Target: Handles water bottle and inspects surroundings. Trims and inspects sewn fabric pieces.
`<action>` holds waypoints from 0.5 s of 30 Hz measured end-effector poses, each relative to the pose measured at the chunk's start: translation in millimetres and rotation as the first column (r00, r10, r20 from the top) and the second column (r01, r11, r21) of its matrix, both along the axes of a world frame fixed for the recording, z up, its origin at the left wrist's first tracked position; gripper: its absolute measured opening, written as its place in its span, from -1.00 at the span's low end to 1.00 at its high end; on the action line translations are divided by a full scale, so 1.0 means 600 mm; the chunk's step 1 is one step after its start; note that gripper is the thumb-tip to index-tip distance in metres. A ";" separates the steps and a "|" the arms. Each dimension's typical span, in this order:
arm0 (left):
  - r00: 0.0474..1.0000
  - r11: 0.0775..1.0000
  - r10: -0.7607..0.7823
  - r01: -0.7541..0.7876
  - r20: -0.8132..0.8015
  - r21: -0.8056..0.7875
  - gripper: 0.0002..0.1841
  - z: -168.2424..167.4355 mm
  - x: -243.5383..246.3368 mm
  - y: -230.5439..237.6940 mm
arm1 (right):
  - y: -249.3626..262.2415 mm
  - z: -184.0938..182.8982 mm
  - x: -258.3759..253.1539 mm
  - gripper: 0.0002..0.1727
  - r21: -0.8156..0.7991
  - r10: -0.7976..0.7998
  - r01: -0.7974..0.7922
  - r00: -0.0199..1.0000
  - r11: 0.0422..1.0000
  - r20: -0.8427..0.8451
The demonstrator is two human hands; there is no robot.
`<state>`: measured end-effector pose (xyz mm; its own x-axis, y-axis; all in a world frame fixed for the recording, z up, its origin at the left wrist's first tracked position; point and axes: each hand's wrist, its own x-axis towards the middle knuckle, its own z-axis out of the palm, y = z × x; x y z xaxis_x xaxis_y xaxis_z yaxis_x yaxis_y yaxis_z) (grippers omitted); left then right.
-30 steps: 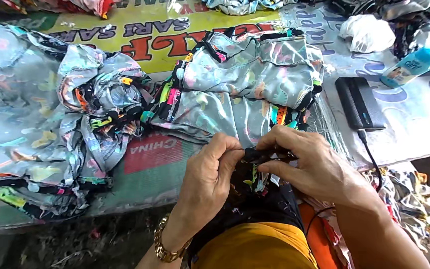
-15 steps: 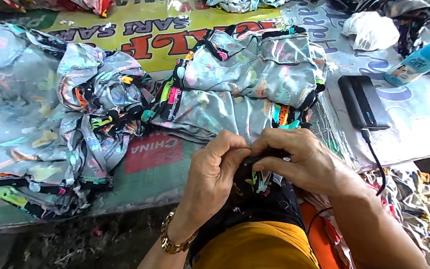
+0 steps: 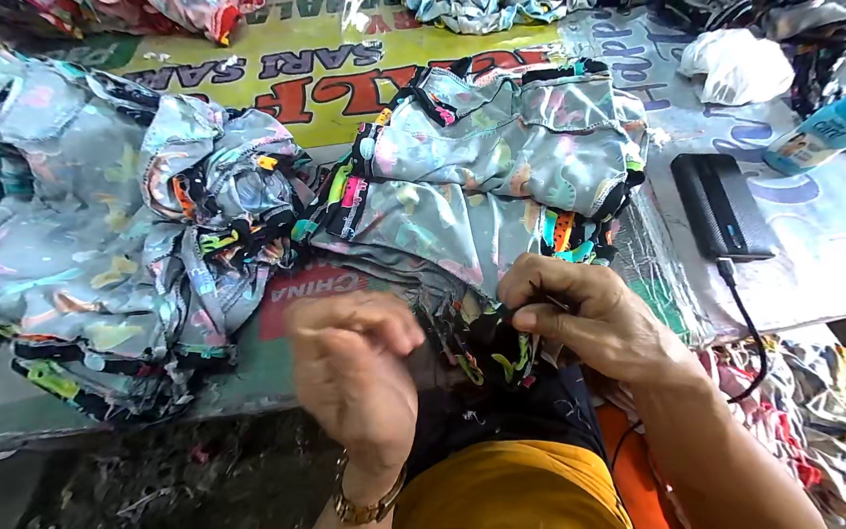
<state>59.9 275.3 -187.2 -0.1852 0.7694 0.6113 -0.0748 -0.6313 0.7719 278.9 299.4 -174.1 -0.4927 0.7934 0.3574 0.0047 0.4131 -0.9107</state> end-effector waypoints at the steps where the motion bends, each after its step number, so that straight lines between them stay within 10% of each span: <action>1: 0.986 0.997 -0.039 0.029 -0.162 -0.065 -0.77 -0.001 -0.001 -0.007 | 0.000 -0.001 0.000 -0.86 -0.007 0.010 -0.011 1.000 1.000 -0.017; 4: 0.937 0.972 -0.184 0.129 -0.296 -0.197 -0.80 -0.006 0.019 -0.015 | 0.000 -0.003 -0.003 -0.90 -0.055 0.019 -0.024 0.995 0.998 -0.095; 9: 0.932 0.885 -0.359 0.358 0.054 -0.296 -0.94 -0.004 0.019 -0.005 | -0.001 -0.016 -0.004 -0.93 -0.212 -0.092 0.030 0.954 0.977 -0.287; 15: 0.974 0.928 -0.225 0.207 -0.024 -0.309 -0.87 -0.003 0.037 -0.002 | -0.001 -0.023 -0.006 -0.95 -0.203 -0.119 0.068 0.961 0.977 -0.251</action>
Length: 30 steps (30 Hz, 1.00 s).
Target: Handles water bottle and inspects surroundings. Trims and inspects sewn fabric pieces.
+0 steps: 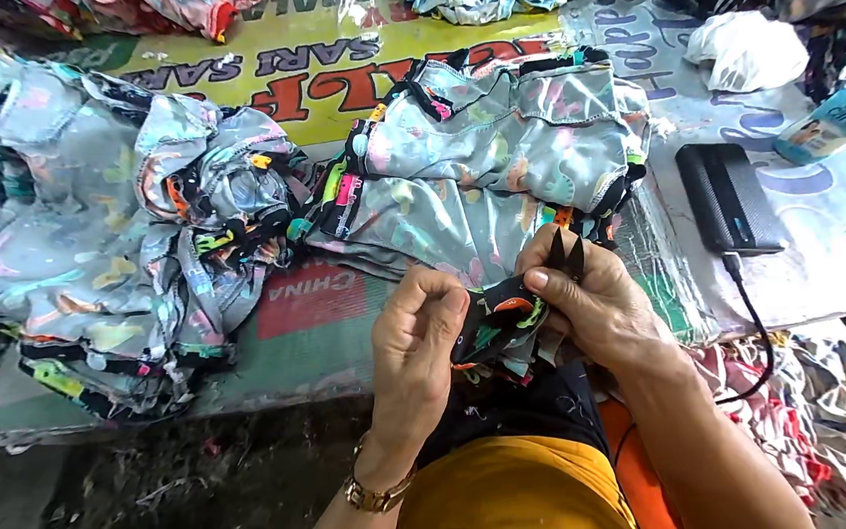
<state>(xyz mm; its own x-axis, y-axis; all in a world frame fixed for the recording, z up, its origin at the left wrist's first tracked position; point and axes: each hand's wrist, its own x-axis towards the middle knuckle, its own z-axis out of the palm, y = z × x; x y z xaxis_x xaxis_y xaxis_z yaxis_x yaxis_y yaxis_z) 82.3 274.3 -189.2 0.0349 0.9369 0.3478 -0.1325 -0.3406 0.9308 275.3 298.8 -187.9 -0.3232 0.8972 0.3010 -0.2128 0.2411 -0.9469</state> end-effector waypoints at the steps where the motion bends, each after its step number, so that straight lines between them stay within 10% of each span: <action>1: 0.999 1.000 0.030 -0.030 -0.024 0.010 -0.87 -0.001 0.004 0.001 | 0.000 0.000 0.000 -0.95 0.007 -0.011 0.011 1.000 1.000 0.026; 14: 0.980 0.991 0.124 -0.116 -0.155 0.059 -0.85 0.008 0.009 0.002 | 0.002 -0.004 0.005 -0.91 -0.006 -0.019 0.019 1.000 1.000 0.023; 20: 0.881 0.924 0.296 -0.166 -0.368 0.345 -0.86 0.017 -0.007 0.011 | 0.001 -0.004 0.006 -0.91 -0.014 -0.026 0.027 0.999 1.000 0.025; 25: 0.972 0.991 0.100 -0.077 -0.214 0.114 -0.83 0.024 0.001 0.005 | 0.001 -0.006 0.006 -0.91 0.000 -0.015 0.015 1.000 1.000 0.014; 30: 0.941 0.962 0.196 -0.130 -0.276 0.240 -0.82 0.025 -0.015 0.012 | -0.001 -0.007 0.009 -0.91 -0.018 -0.037 0.037 0.999 0.999 -0.004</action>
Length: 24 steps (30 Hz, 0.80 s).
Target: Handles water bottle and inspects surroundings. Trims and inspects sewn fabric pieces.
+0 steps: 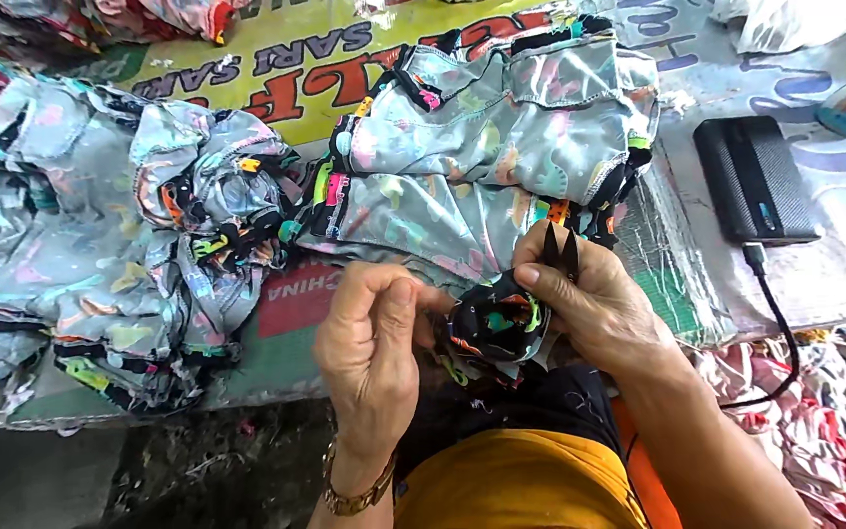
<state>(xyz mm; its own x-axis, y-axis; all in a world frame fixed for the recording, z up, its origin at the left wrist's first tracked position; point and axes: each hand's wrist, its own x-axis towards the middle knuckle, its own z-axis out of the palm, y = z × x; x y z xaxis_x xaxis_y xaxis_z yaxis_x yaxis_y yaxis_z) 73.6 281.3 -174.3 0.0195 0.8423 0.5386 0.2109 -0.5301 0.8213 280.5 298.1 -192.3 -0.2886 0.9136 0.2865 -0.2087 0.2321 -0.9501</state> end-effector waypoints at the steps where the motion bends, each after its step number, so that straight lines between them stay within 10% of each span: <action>1: 1.000 1.000 0.019 -0.018 -0.018 0.020 -0.82 0.002 -0.005 0.001 | 0.000 0.000 0.000 -0.91 -0.001 -0.002 0.002 1.000 1.000 -0.002; 6: 0.999 0.999 0.022 -0.024 0.038 0.044 -0.79 0.016 -0.020 -0.001 | 0.000 -0.002 -0.001 -0.91 0.006 0.007 -0.007 1.000 1.000 -0.013; 12: 0.949 0.999 -0.020 0.029 -0.315 0.025 -0.73 0.009 0.013 0.005 | 0.001 0.000 -0.001 -0.91 0.025 -0.002 0.001 1.000 1.000 0.025; 16: 0.983 0.994 -0.095 0.086 -0.156 -0.062 -0.94 0.011 0.018 0.006 | -0.002 0.003 -0.001 -0.93 0.076 -0.012 0.006 0.996 0.997 0.084; 24: 0.903 1.000 -0.026 0.020 -0.430 -0.019 -0.88 -0.004 -0.028 -0.043 | -0.063 -0.034 -0.009 -0.92 0.731 -0.484 0.018 0.761 0.682 0.432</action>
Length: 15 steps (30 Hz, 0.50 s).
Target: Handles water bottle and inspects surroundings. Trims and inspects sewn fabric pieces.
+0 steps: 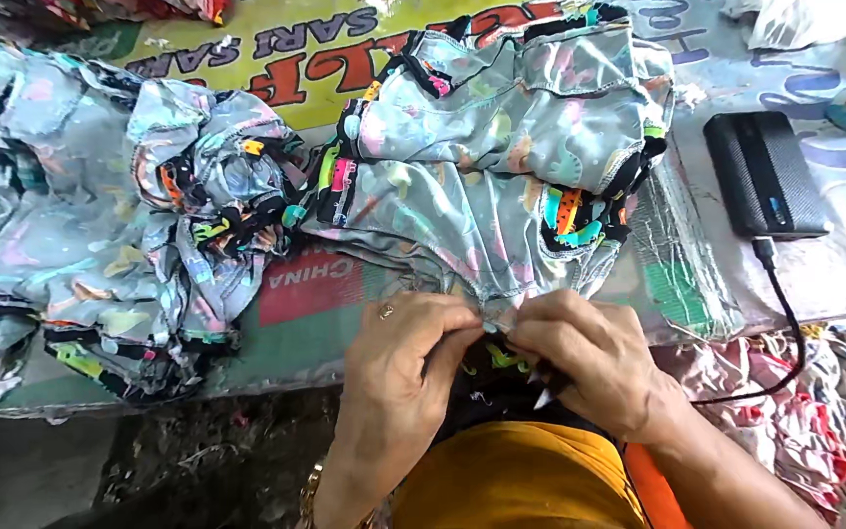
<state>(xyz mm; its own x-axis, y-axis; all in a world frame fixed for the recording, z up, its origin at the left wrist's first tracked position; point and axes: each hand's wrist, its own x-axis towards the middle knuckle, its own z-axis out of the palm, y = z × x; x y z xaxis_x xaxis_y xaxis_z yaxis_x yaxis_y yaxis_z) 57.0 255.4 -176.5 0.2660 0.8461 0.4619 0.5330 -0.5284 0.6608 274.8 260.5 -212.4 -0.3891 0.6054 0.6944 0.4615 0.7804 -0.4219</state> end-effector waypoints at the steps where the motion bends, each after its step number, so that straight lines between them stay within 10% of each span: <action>1: 1.000 1.000 0.001 -0.001 -0.015 0.008 -0.87 -0.005 -0.002 -0.005 | -0.006 -0.004 0.000 -0.92 0.027 0.000 -0.001 1.000 1.000 0.027; 15: 0.996 0.972 0.029 -0.046 0.079 0.230 -0.85 -0.050 -0.004 -0.030 | -0.019 -0.019 -0.004 -0.91 0.071 -0.026 0.023 0.999 0.997 0.041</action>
<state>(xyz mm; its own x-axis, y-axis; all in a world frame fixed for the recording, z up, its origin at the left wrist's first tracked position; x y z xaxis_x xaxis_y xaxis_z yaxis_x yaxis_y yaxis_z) 54.5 237.1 -206.4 0.1936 0.7226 0.6636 0.5091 -0.6522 0.5617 272.5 249.2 -224.1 -0.4045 0.5654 0.7188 0.4972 0.7957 -0.3460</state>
